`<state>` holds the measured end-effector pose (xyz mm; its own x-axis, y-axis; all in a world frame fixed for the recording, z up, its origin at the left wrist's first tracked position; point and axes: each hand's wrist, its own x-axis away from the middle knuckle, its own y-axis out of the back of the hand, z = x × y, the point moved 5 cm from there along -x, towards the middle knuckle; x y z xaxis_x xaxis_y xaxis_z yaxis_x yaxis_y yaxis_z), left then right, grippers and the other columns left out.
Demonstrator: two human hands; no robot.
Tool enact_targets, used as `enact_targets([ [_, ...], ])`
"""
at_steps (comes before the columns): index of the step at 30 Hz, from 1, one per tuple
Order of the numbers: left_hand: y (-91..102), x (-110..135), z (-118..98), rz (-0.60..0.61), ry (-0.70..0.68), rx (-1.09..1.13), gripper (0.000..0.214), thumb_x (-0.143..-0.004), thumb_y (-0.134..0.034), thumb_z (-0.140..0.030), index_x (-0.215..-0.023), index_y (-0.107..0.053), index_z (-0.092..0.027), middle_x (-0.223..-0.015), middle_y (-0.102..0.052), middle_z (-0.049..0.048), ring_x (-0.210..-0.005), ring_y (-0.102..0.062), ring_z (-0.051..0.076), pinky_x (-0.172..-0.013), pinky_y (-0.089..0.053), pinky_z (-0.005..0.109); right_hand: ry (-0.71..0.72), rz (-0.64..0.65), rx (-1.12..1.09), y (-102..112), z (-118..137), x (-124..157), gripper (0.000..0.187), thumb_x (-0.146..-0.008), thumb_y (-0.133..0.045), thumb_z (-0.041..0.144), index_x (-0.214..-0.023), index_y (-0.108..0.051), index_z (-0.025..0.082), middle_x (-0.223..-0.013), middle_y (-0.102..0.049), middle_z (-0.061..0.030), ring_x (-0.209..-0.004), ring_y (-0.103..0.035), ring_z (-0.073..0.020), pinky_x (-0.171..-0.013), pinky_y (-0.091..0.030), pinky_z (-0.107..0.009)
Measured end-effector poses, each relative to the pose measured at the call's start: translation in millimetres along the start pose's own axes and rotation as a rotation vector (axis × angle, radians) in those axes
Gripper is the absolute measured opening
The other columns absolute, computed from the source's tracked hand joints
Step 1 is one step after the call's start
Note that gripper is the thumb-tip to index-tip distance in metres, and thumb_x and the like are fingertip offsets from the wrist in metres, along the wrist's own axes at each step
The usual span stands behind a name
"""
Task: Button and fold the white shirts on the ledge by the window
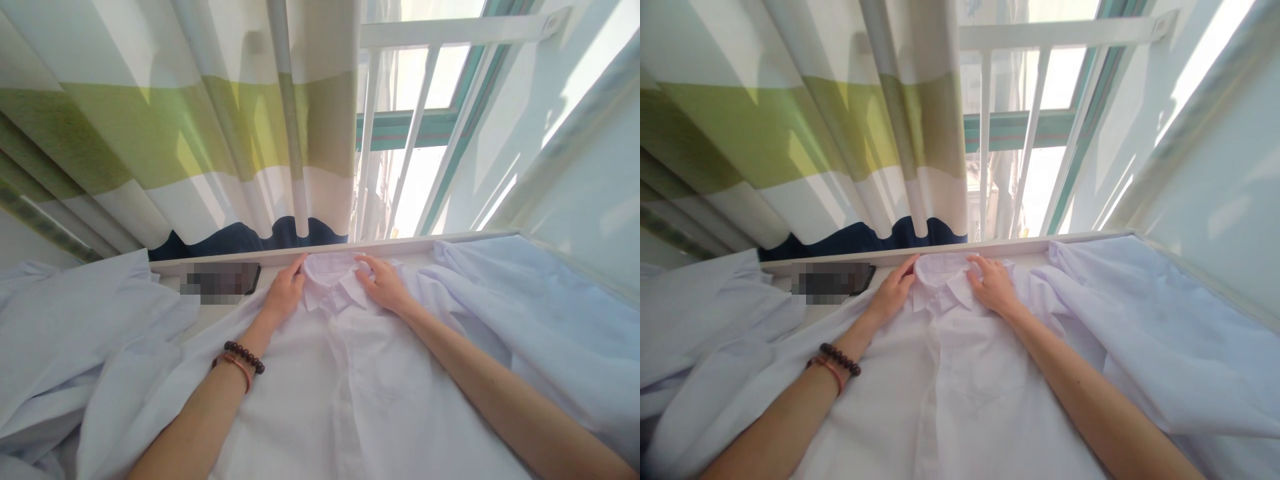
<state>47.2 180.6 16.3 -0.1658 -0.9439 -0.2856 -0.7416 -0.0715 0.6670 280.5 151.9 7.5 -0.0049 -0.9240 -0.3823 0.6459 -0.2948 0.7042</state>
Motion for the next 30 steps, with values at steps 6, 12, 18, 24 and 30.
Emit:
enact_targets([
  [6,18.5,-18.9,-10.0,-0.093,-0.01,0.062,0.033,-0.083,-0.059,-0.023,-0.116,-0.062,-0.018,-0.107,-0.072,0.0089,-0.099,-0.066,0.023,-0.09,-0.051,0.035,-0.018,-0.153,-0.173,42.6,12.3,-19.2,0.018,-0.082,-0.057,0.035,-0.095,-0.066,0.024,-0.072,-0.059,0.0016,-0.068,-0.054,-0.0169,-0.072,-0.046,-0.031],
  [12,43.6,-52.1,-56.8,-0.313,-0.183,-0.169,0.036,-0.086,-0.053,-0.015,-0.121,-0.059,-0.013,-0.115,-0.062,0.0126,-0.114,-0.052,0.03,-0.104,-0.036,0.047,0.108,-0.328,0.119,50.7,36.9,-47.6,0.023,-0.087,-0.052,0.022,-0.105,-0.066,0.021,-0.124,-0.06,-0.0136,-0.113,-0.052,-0.0306,-0.094,-0.041,-0.05],
  [18,2.5,-1.3,-62.2,-0.169,-0.352,-0.442,0.043,-0.09,-0.049,-0.019,-0.132,-0.052,-0.01,-0.139,-0.047,0.0193,-0.131,-0.04,0.034,-0.113,-0.029,0.049,0.214,-0.063,0.334,-3.5,35.6,-5.7,0.043,-0.094,-0.048,0.034,-0.133,-0.053,0.016,-0.152,-0.037,-0.0174,-0.134,-0.039,-0.0342,-0.105,-0.035,-0.052],
  [24,16.9,-14.6,-36.8,-0.192,-0.134,-0.647,0.047,-0.094,-0.046,-0.026,-0.135,-0.047,-0.003,-0.131,-0.054,0.0256,-0.123,-0.048,0.038,-0.101,-0.041,0.05,0.105,-0.203,0.287,11.7,24.4,-14.4,0.04,-0.097,-0.04,0.033,-0.131,-0.05,0.014,-0.134,-0.056,-0.0183,-0.116,-0.056,-0.0289,-0.095,-0.042,-0.045],
  [30,19.7,-38.1,-36.7,-0.106,-0.052,-0.599,0.018,-0.089,-0.054,-0.022,-0.1,-0.066,-0.014,-0.102,-0.066,0.0152,-0.1,-0.061,0.032,-0.085,-0.048,0.042,-0.108,0.018,0.417,11.3,18.2,-37.2,0.025,-0.089,-0.056,0.029,-0.109,-0.058,0.015,-0.085,-0.073,-0.0141,-0.087,-0.068,-0.0308,-0.078,-0.043,-0.039],
])
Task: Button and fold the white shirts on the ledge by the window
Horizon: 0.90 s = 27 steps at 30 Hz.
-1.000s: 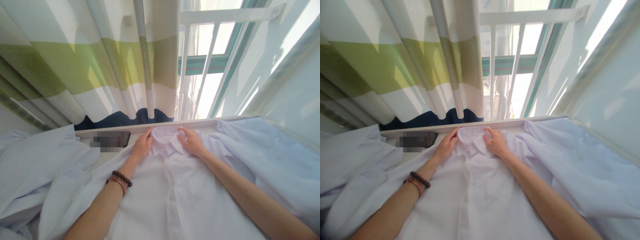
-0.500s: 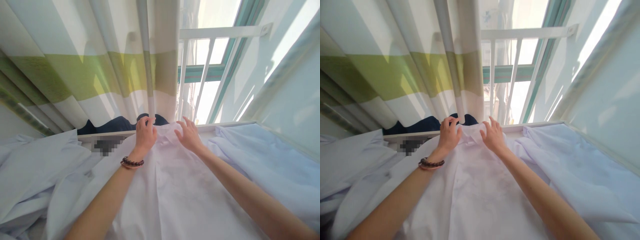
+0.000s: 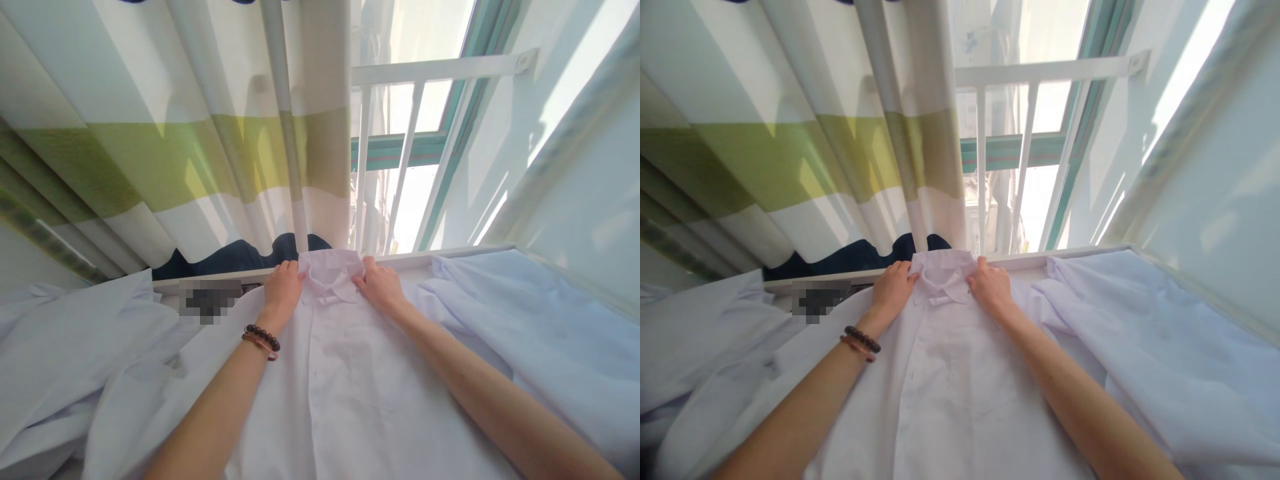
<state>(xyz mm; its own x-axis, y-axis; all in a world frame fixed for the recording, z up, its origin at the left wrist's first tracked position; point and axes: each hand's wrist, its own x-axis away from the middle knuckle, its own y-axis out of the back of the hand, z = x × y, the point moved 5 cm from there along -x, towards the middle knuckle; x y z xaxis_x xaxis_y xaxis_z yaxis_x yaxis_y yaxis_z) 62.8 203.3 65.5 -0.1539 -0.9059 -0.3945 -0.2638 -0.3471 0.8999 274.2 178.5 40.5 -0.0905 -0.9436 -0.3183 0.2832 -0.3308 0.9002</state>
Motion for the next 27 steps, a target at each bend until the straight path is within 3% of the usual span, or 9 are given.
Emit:
enact_targets([
  [5,8.2,-9.1,-7.8,-0.096,0.022,0.161,0.019,-0.093,-0.049,-0.027,-0.098,-0.065,-0.017,-0.103,-0.064,0.01,-0.091,-0.064,0.024,-0.078,-0.049,0.034,-0.027,-0.019,-0.042,13.2,-6.9,-13.9,0.016,-0.093,-0.045,0.025,-0.1,-0.059,0.021,-0.083,-0.074,-0.0109,-0.079,-0.069,-0.0267,-0.065,-0.043,-0.033],
  [9,30.1,-45.1,-7.2,-0.196,0.085,0.292,0.024,-0.095,-0.044,-0.031,-0.101,-0.063,-0.016,-0.102,-0.064,0.0106,-0.084,-0.065,0.022,-0.079,-0.051,0.036,-0.037,-0.184,-0.287,57.4,-11.1,-49.1,0.025,-0.097,-0.033,0.023,-0.115,-0.049,0.018,-0.082,-0.074,-0.0076,-0.068,-0.067,-0.0214,-0.065,-0.046,-0.032],
  [11,38.8,-64.4,-9.5,-0.203,0.102,0.346,0.028,-0.097,-0.039,-0.032,-0.107,-0.061,-0.017,-0.101,-0.066,0.011,-0.078,-0.066,0.021,-0.076,-0.052,0.036,-0.034,-0.293,-0.442,78.0,-7.2,-67.2,0.027,-0.096,-0.033,0.021,-0.119,-0.047,0.018,-0.088,-0.074,-0.0084,-0.072,-0.068,-0.0219,-0.069,-0.048,-0.033],
  [13,41.1,-74.0,-14.4,-0.181,0.105,0.372,0.029,-0.096,-0.042,-0.029,-0.115,-0.058,-0.015,-0.105,-0.067,0.0138,-0.083,-0.067,0.023,-0.079,-0.052,0.037,-0.065,-0.302,-0.459,83.2,-0.8,-78.2,0.033,-0.093,-0.037,0.021,-0.125,-0.045,0.016,-0.097,-0.073,-0.0122,-0.086,-0.068,-0.0265,-0.076,-0.05,-0.038],
  [17,23.5,-47.4,-24.2,-0.091,0.044,0.318,0.058,-0.084,-0.061,-0.023,-0.136,-0.044,-0.005,-0.134,-0.052,0.0275,-0.122,-0.053,0.035,-0.099,-0.043,0.047,-0.029,-0.174,-0.304,46.5,12.6,-60.1,0.068,-0.089,-0.047,0.032,-0.148,-0.022,0.009,-0.131,-0.058,-0.0246,-0.116,-0.058,-0.0366,-0.092,-0.045,-0.051],
  [19,10.6,-17.6,-24.0,-0.036,-0.016,0.248,0.066,-0.08,-0.067,-0.026,-0.14,-0.043,-0.01,-0.144,-0.044,0.0248,-0.134,-0.04,0.039,-0.11,-0.03,0.055,0.126,-0.203,-0.219,20.1,19.5,-31.6,0.07,-0.092,-0.044,0.039,-0.151,-0.019,0.01,-0.148,-0.041,-0.0239,-0.132,-0.044,-0.0364,-0.101,-0.039,-0.053],
  [21,2.9,12.9,-19.2,0.016,-0.08,0.035,0.059,-0.086,-0.06,-0.031,-0.141,-0.044,-0.015,-0.145,-0.044,0.0214,-0.136,-0.037,0.039,-0.113,-0.022,0.059,0.176,-0.199,-0.131,-6.6,19.1,-1.3,0.068,-0.094,-0.042,0.045,-0.151,-0.024,0.012,-0.153,-0.034,-0.0222,-0.139,-0.035,-0.0354,-0.106,-0.035,-0.054],
  [24,14.1,45.8,-3.9,-0.028,-0.112,-0.262,0.05,-0.092,-0.048,-0.028,-0.141,-0.046,-0.018,-0.143,-0.048,0.0194,-0.132,-0.042,0.037,-0.113,-0.024,0.057,0.226,-0.16,-0.038,-31.8,17.7,29.2,0.061,-0.093,-0.042,0.042,-0.148,-0.033,0.017,-0.156,-0.03,-0.0184,-0.143,-0.028,-0.0341,-0.109,-0.03,-0.055],
  [27,35.5,59.6,12.6,-0.017,-0.055,-0.428,0.051,-0.089,-0.049,-0.024,-0.14,-0.047,-0.017,-0.135,-0.052,0.0222,-0.118,-0.054,0.039,-0.101,-0.04,0.057,0.235,-0.163,-0.01,-35.6,17.5,36.3,0.057,-0.093,-0.042,0.039,-0.146,-0.037,0.018,-0.155,-0.031,-0.0174,-0.142,-0.028,-0.0341,-0.11,-0.03,-0.055],
])
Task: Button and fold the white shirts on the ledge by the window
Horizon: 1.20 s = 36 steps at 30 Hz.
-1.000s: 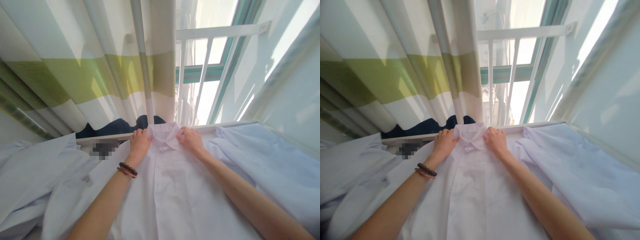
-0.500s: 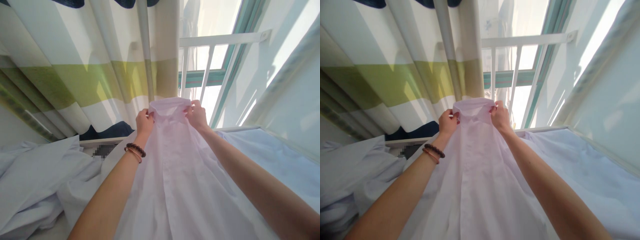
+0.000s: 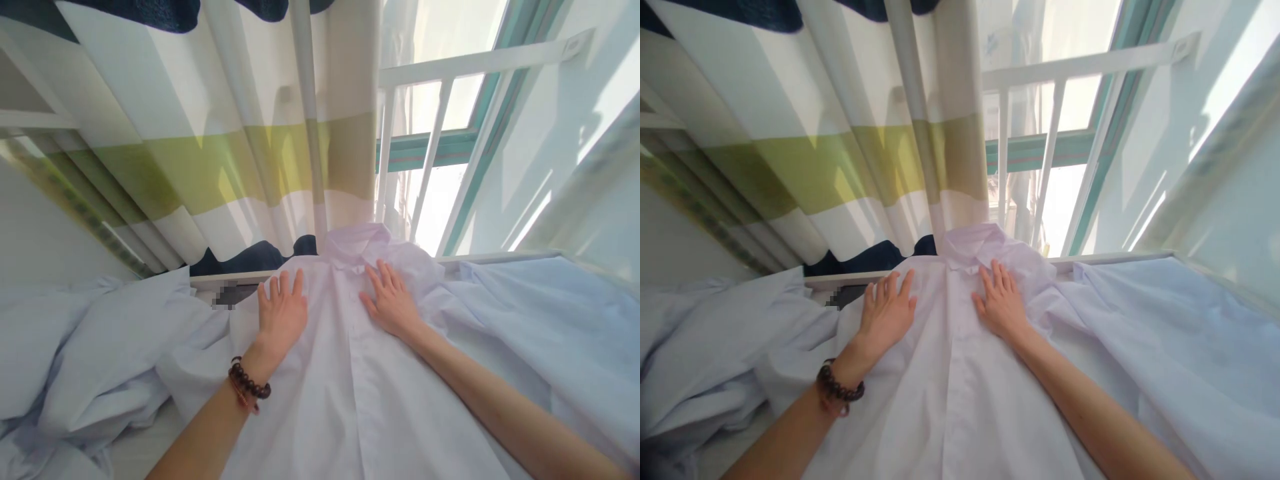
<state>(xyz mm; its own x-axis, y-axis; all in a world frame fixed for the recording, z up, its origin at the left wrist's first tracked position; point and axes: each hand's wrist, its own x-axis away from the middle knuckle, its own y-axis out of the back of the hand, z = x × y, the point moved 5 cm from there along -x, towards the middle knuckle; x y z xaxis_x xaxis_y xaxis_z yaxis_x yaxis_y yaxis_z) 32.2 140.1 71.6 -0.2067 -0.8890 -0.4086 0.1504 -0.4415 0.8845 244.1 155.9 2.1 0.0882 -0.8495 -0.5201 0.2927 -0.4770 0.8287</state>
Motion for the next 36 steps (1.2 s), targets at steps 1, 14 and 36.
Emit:
enact_targets([
  [1,2.0,2.1,6.2,0.05,0.024,-0.009,0.052,-0.089,-0.05,-0.024,-0.139,-0.047,-0.016,-0.131,-0.054,0.0235,-0.111,-0.058,0.039,-0.093,-0.046,0.055,-0.001,-0.004,0.007,0.9,0.2,-0.9,0.056,-0.094,-0.042,0.039,-0.146,-0.038,0.017,-0.155,-0.032,-0.0177,-0.142,-0.029,-0.0344,-0.109,-0.03,-0.055],
  [14,-3.5,20.0,-19.8,0.505,-0.122,0.644,0.036,-0.091,-0.046,-0.022,-0.125,-0.058,-0.02,-0.089,-0.075,0.0074,-0.08,-0.071,0.022,-0.068,-0.051,0.027,0.011,0.009,0.065,4.1,2.8,-1.6,0.054,-0.093,-0.042,0.036,-0.142,-0.042,0.013,-0.154,-0.032,-0.0194,-0.141,-0.03,-0.0342,-0.11,-0.031,-0.051],
  [36,44.1,-14.0,-37.1,0.421,-0.075,0.299,0.049,-0.092,-0.04,-0.053,-0.09,-0.071,-0.016,-0.089,-0.074,0.0161,-0.091,-0.069,0.034,-0.081,-0.048,0.042,0.104,0.276,0.077,10.3,-5.3,13.5,0.056,-0.097,-0.039,0.046,-0.144,-0.047,0.017,-0.162,-0.014,-0.0138,-0.147,-0.017,-0.0308,-0.117,-0.021,-0.044],
])
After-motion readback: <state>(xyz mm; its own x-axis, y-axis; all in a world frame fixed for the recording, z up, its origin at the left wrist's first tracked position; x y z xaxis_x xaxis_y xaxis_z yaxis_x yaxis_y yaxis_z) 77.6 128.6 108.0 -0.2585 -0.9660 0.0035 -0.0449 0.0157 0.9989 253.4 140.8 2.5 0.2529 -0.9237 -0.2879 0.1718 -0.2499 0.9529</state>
